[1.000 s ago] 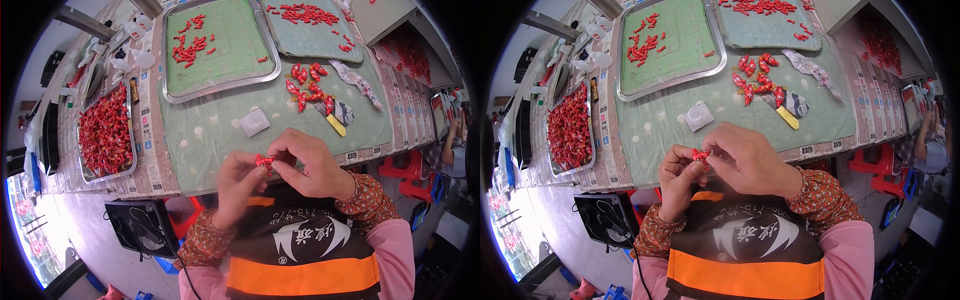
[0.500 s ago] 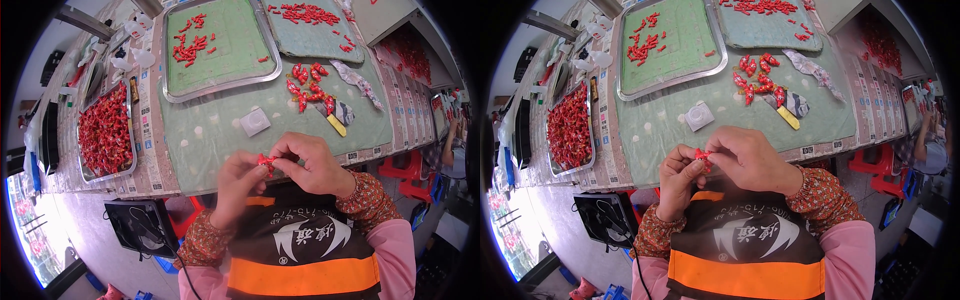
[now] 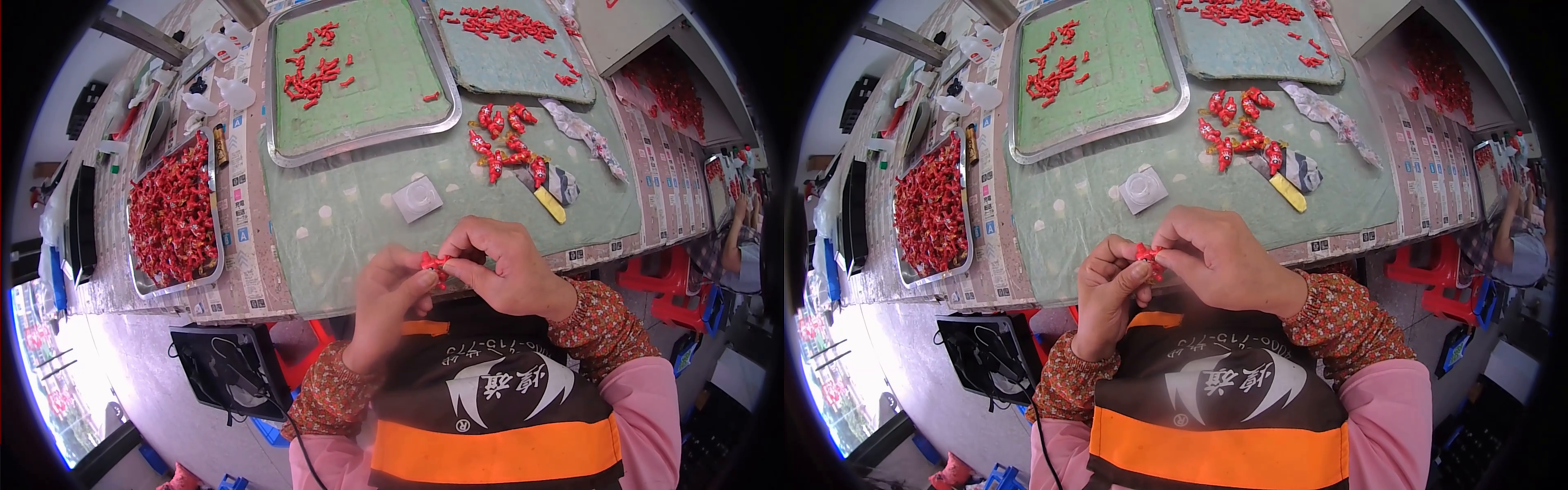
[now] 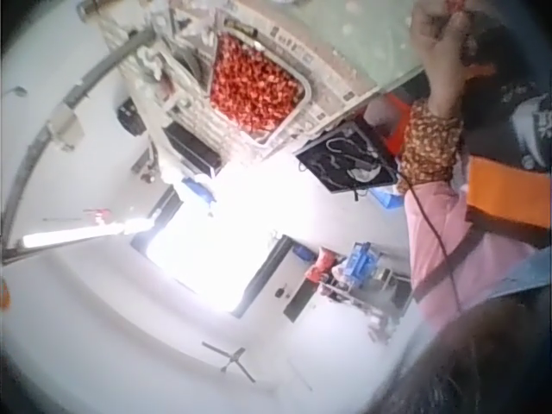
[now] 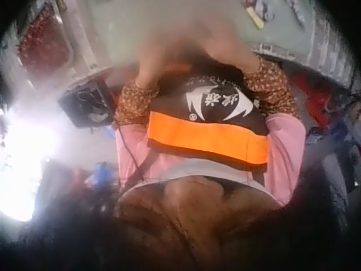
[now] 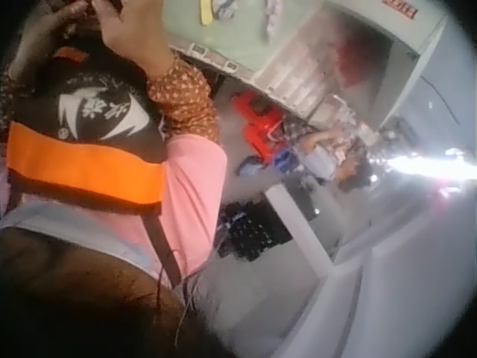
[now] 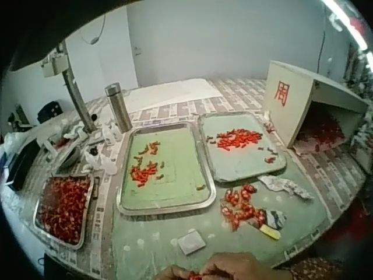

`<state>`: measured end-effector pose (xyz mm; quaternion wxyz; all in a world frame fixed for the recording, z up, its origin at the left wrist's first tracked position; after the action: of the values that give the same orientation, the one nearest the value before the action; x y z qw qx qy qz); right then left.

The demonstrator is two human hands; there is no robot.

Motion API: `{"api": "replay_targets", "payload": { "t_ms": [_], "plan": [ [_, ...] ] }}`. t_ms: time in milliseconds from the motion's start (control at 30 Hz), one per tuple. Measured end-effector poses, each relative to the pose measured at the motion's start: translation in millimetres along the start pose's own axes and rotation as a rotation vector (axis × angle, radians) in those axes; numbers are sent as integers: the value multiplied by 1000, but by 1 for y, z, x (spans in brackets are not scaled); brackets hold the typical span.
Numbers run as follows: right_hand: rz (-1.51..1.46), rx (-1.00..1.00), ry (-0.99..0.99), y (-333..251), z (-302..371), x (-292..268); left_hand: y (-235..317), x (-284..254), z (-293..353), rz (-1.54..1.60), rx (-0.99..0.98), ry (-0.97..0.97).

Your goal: Assembling small red plastic toy parts at a factory workstation.

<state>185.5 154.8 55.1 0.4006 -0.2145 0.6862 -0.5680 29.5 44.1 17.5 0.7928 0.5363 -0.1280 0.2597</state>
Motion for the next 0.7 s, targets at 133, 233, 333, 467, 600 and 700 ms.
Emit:
{"api": "replay_targets", "payload": {
  "t_ms": [133,233,333,467,600,700],
  "plan": [
    [-1,0,4,1,0,0,0,-1,-1,4,-3,-5],
    [-12,12,-1,-1,-1,0,0,-1,-1,-17,3,-3],
    [-70,43,-29,-4,-1,-3,2,-1,0,-15,2,-32],
    [-36,35,-101,-11,-9,-17,3,2,-1,-45,40,-32],
    [139,-36,-111,-19,-26,-39,3,2,-4,60,144,-31],
    [246,-107,-8,-12,-56,-54,5,-1,-3,138,205,-2]
  ]
}}
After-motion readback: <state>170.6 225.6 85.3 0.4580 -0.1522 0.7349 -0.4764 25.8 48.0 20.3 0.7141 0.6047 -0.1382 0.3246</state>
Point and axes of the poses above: each hand's wrist, its own z-axis away from the middle knuckle, its own x-axis out of the palm, y = z × x, the point moved 1 cm from there along -z, towards the middle knuckle, and after that the axes turned 3 degrees about -y, right-handed, at the moved point
